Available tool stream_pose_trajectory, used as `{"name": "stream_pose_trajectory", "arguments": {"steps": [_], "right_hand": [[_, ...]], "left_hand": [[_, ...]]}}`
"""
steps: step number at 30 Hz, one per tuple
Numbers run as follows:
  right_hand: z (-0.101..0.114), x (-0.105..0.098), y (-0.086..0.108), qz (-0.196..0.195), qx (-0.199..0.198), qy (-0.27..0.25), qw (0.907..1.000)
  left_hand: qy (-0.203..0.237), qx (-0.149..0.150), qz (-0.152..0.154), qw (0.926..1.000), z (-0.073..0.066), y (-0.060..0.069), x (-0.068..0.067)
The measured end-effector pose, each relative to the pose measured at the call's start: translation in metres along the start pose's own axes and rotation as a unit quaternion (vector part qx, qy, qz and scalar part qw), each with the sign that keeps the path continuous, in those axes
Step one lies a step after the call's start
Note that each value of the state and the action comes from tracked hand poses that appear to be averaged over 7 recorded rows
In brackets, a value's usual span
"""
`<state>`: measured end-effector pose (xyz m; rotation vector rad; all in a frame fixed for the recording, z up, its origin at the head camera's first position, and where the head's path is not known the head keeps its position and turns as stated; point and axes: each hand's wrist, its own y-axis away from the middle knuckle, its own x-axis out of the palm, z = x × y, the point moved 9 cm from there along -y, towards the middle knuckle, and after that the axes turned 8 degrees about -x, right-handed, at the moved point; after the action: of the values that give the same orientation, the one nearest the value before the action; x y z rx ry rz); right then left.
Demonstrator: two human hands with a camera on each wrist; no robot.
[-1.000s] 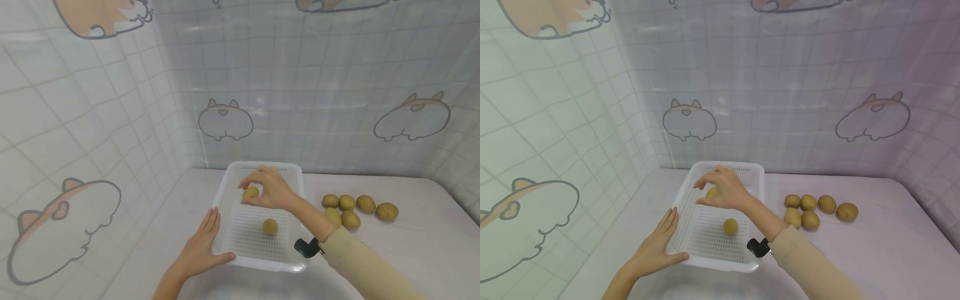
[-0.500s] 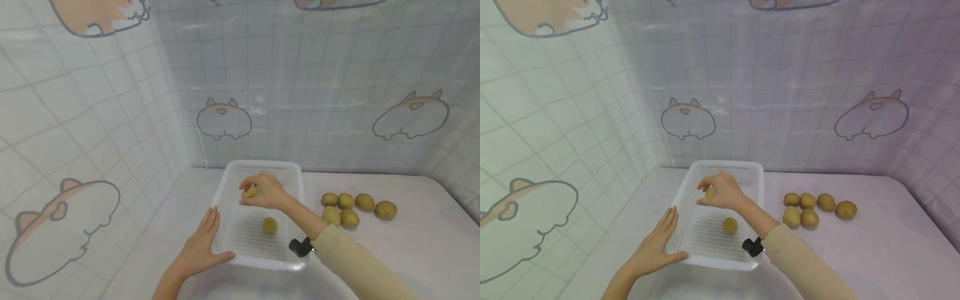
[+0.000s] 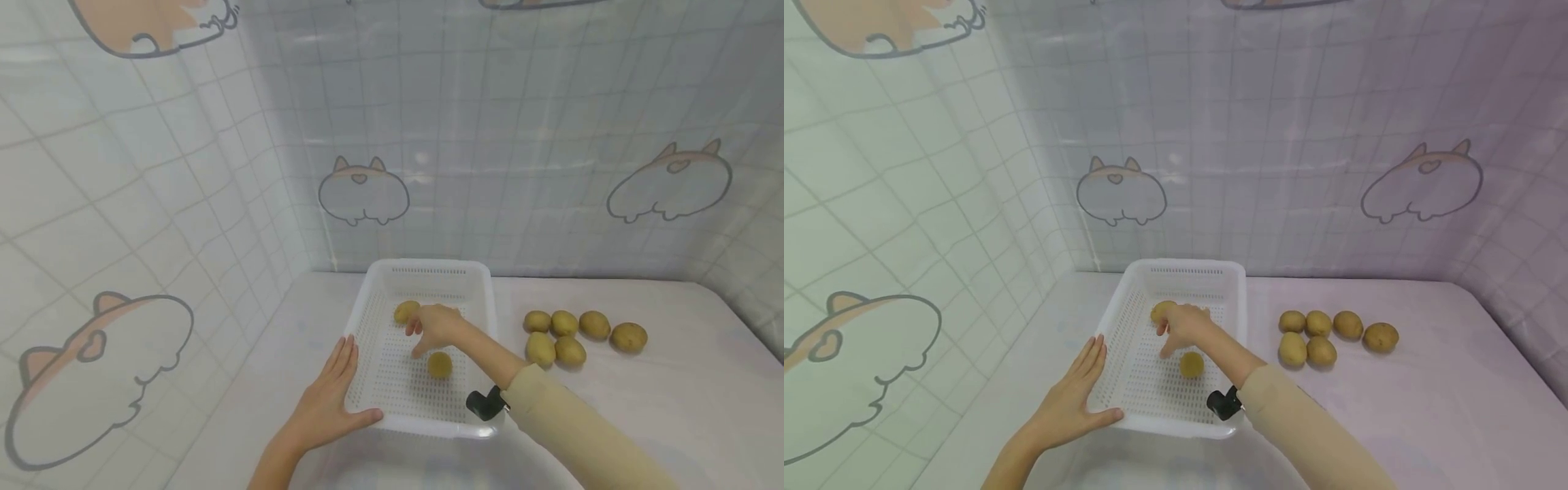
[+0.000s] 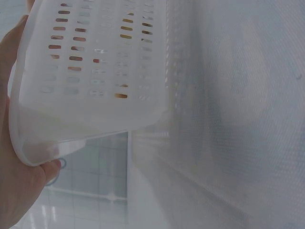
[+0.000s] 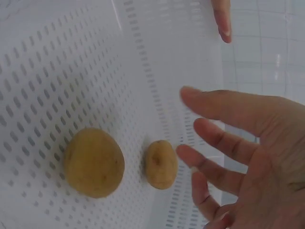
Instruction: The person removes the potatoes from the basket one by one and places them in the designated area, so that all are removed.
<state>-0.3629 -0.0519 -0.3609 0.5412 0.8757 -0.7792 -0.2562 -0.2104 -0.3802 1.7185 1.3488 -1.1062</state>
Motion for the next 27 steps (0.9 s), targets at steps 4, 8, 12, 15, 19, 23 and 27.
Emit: {"name": "stream_pose_trajectory", "arguments": {"steps": [4, 8, 12, 15, 19, 23, 27], "right_hand": [[-0.009, 0.013, 0.001, 0.053, 0.032, -0.02, 0.9979], [-0.013, 0.02, 0.001, 0.089, 0.052, -0.022, 0.9944], [-0.02, 0.027, 0.0, 0.127, 0.084, 0.019, 0.9882], [-0.028, 0.033, -0.001, 0.144, 0.111, 0.063, 0.9813], [-0.035, 0.04, 0.002, 0.159, 0.145, 0.114, 0.97], [-0.039, 0.046, 0.005, 0.167, 0.162, 0.135, 0.9632], [-0.038, 0.049, 0.004, 0.172, 0.161, 0.144, 0.9613]], "left_hand": [[0.003, -0.004, 0.004, 1.0, 0.001, 0.0, 0.0], [0.004, -0.003, 0.003, 1.0, 0.001, 0.0, -0.002], [0.002, 0.004, -0.003, 1.0, 0.001, 0.0, -0.003], [-0.001, 0.009, -0.009, 0.9999, 0.001, 0.0, -0.003], [-0.003, 0.013, -0.014, 0.9998, 0.0, 0.0, -0.004], [-0.003, 0.013, -0.012, 0.9998, -0.001, 0.0, -0.003], [-0.002, 0.01, -0.007, 0.9999, -0.001, 0.0, -0.002]]}}
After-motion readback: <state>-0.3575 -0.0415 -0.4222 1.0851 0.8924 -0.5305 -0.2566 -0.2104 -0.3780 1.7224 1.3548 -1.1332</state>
